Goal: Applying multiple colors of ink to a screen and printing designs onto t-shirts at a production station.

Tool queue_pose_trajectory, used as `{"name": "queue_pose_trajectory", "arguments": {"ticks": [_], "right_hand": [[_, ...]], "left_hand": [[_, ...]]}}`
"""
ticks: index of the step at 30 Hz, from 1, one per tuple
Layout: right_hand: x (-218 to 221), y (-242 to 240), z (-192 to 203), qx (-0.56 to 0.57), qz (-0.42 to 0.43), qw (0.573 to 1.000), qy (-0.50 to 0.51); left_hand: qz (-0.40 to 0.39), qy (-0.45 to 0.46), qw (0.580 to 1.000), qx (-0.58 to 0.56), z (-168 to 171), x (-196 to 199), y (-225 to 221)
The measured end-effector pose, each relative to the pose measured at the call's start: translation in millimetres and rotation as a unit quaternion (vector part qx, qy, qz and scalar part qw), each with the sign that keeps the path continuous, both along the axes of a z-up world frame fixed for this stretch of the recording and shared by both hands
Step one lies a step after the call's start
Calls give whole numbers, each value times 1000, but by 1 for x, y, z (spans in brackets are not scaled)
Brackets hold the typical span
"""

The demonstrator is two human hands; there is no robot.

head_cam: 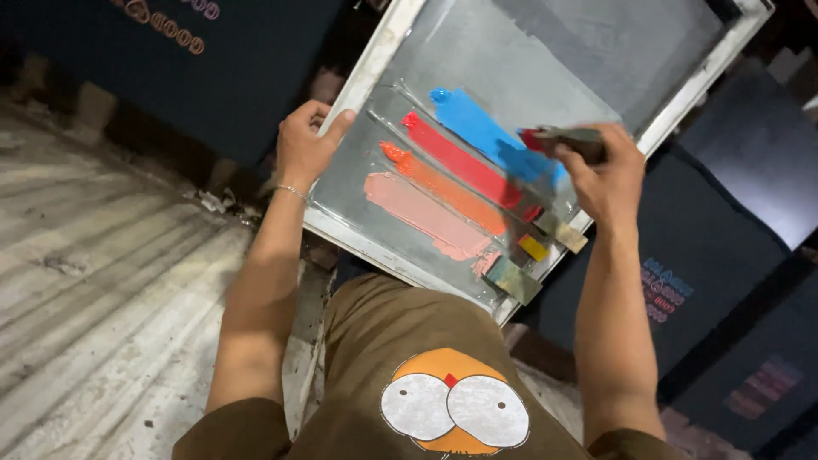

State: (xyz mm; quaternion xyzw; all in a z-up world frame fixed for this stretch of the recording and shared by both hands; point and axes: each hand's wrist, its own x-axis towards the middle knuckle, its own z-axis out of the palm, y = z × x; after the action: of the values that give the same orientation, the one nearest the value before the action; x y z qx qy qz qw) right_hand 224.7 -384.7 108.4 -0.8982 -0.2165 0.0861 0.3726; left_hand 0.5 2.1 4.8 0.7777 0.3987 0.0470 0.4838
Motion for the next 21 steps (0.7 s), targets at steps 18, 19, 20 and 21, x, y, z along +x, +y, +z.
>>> {"name": "queue_pose_trajectory", "arguments": {"ticks": [18, 19, 20, 21], "right_hand": [[39, 150, 7, -103, 555, 792, -234], [39, 149, 10, -99, 564, 787, -232], [39, 148, 14, -94, 572, 782, -229], [40, 142, 12, -95, 568, 785, -229]], "left_hand": [[-31, 12, 999, 31, 17, 4, -5], [-26, 8, 999, 37, 14, 5, -5], [-21, 3, 999, 42, 12, 6, -5], [-27, 3, 999, 42, 15, 6, -4]]}}
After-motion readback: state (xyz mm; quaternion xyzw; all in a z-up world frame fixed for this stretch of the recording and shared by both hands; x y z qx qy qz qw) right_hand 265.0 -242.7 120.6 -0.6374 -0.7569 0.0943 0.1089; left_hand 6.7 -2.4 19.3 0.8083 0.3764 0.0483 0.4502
